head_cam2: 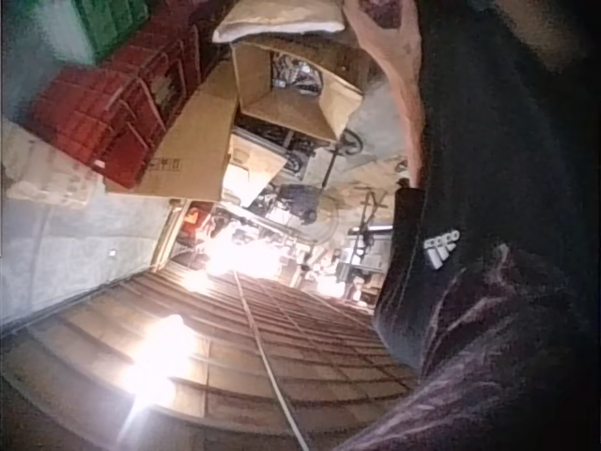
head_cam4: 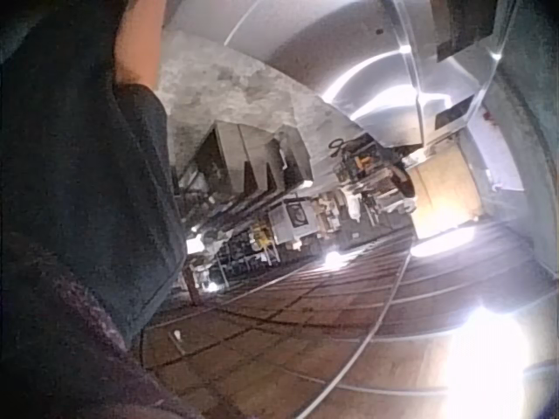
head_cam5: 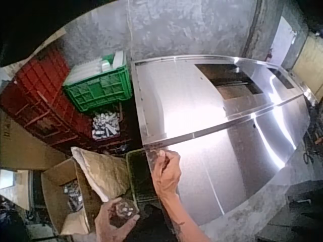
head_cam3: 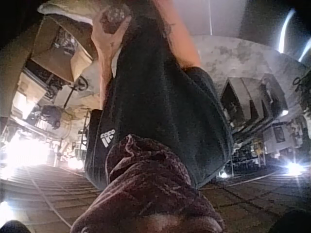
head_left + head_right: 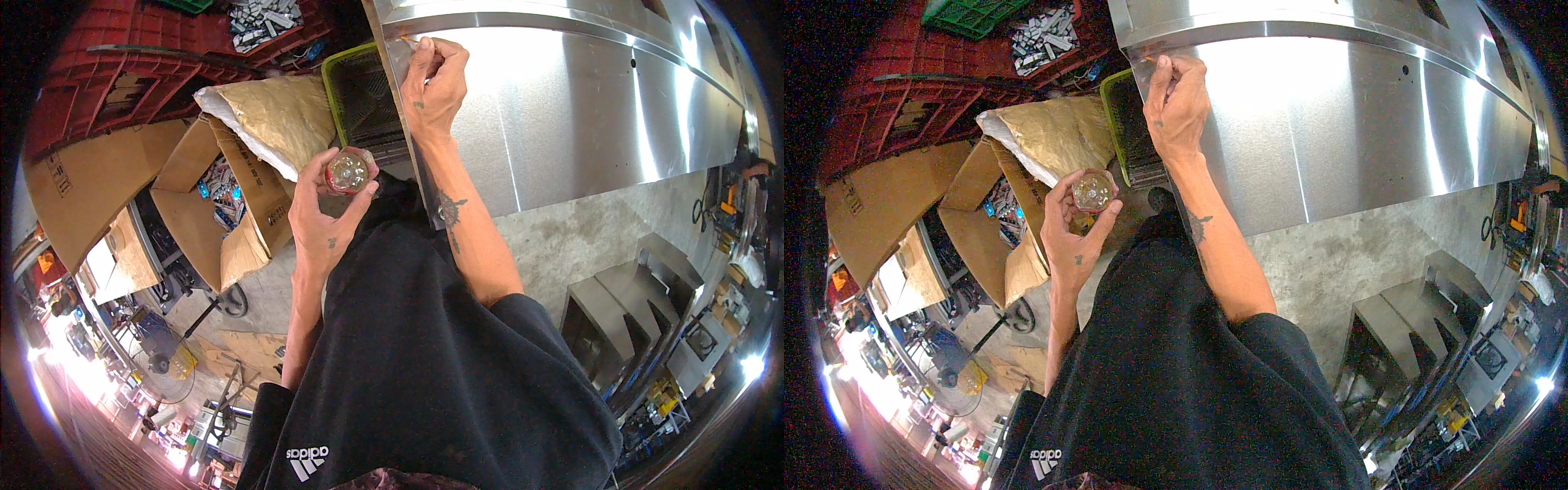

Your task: The person applies a viscous substance from a small jar onto a stainless steel kitchen hood using a wooden stick. They repeatedly dip the stick into the jar and spread the substance along seams and edges of the hood.

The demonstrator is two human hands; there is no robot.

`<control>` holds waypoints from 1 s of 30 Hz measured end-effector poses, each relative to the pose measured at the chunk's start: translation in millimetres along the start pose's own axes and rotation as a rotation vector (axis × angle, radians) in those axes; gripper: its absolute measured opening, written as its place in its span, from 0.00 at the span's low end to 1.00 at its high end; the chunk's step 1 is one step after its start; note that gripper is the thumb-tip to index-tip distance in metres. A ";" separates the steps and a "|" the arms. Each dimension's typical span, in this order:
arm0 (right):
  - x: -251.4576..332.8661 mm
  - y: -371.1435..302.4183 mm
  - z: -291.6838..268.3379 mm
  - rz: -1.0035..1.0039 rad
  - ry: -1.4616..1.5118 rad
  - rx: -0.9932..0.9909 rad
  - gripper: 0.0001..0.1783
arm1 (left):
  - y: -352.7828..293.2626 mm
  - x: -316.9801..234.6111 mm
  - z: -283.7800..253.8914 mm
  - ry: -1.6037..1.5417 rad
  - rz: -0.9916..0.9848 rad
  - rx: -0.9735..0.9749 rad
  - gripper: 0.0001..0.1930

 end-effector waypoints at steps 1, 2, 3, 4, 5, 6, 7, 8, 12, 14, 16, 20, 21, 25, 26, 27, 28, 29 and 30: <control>-0.1 -0.3 0.1 0.010 0.007 0.003 0.17 | -0.4 0.5 -0.2 0.005 -0.002 0.000 0.34; -0.1 -0.6 0.2 0.021 0.013 0.006 0.17 | -0.7 0.7 -0.4 0.011 -0.004 -0.001 0.34; -2.1 -1.3 1.0 0.005 0.007 -0.003 0.16 | -0.5 0.6 -0.6 0.006 0.000 -0.001 0.34; -4.4 -1.5 2.3 -0.011 0.001 -0.012 0.16 | -0.2 0.3 -0.7 0.001 0.004 0.000 0.34; -6.4 -2.1 3.0 -0.026 -0.006 -0.021 0.16 | 0.1 0.2 -0.9 -0.004 0.008 0.001 0.34; -4.1 -1.3 2.8 -0.026 -0.008 -0.022 0.16 | 0.0 0.9 -0.7 -0.016 0.007 0.000 0.34; -1.6 -0.7 2.3 -0.025 -0.011 -0.023 0.16 | -0.2 2.2 -0.3 -0.029 0.006 -0.001 0.34; 0.8 0.0 2.0 -0.025 -0.013 -0.024 0.16 | -0.3 2.9 0.0 -0.042 0.005 -0.002 0.34; -0.5 0.7 0.9 -0.005 -0.005 -0.013 0.16 | -0.3 0.6 1.8 -0.047 -0.006 0.007 0.35; -0.6 0.0 0.7 -0.002 -0.013 -0.007 0.16 | -0.3 -2.8 0.5 -0.022 -0.005 0.009 0.35; -0.2 -0.6 1.3 0.003 -0.009 -0.005 0.16 | -0.3 -3.8 -1.0 -0.013 -0.008 0.013 0.35; -2.1 -0.6 2.3 -0.028 -0.016 -0.013 0.17 | -0.3 -1.8 -0.7 -0.023 -0.002 0.013 0.34; -1.3 -0.3 2.1 -0.024 -0.015 -0.007 0.16 | -0.4 -2.8 -0.5 -0.021 -0.004 0.011 0.34; -0.6 -0.9 1.8 -0.007 -0.014 -0.005 0.16 | -1.1 -3.9 -0.5 -0.012 0.002 0.008 0.35; -1.2 -1.2 2.1 -0.002 -0.014 -0.009 0.17 | -1.2 -3.3 -0.8 -0.009 0.007 0.008 0.35; -2.3 -1.2 2.4 -0.012 -0.016 -0.011 0.17 | -0.8 -4.3 -1.5 0.010 -0.001 0.028 0.35; -3.4 -0.9 2.8 -0.021 -0.019 -0.013 0.17 | -0.7 -6.3 -2.6 0.028 -0.010 0.049 0.35; -4.5 -0.7 2.8 -0.031 -0.021 -0.016 0.17 | -0.3 -7.5 -3.0 0.047 -0.018 0.070 0.35; -3.5 -0.9 2.9 -0.022 -0.022 -0.010 0.17 | -0.7 -7.0 -3.0 0.041 -0.010 0.065 0.35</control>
Point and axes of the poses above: each hand's wrist, its own y-axis towards the middle knuckle, its own z-axis out of the palm, x = y × z, the point moved 2 cm from there along y, towards the middle knuckle
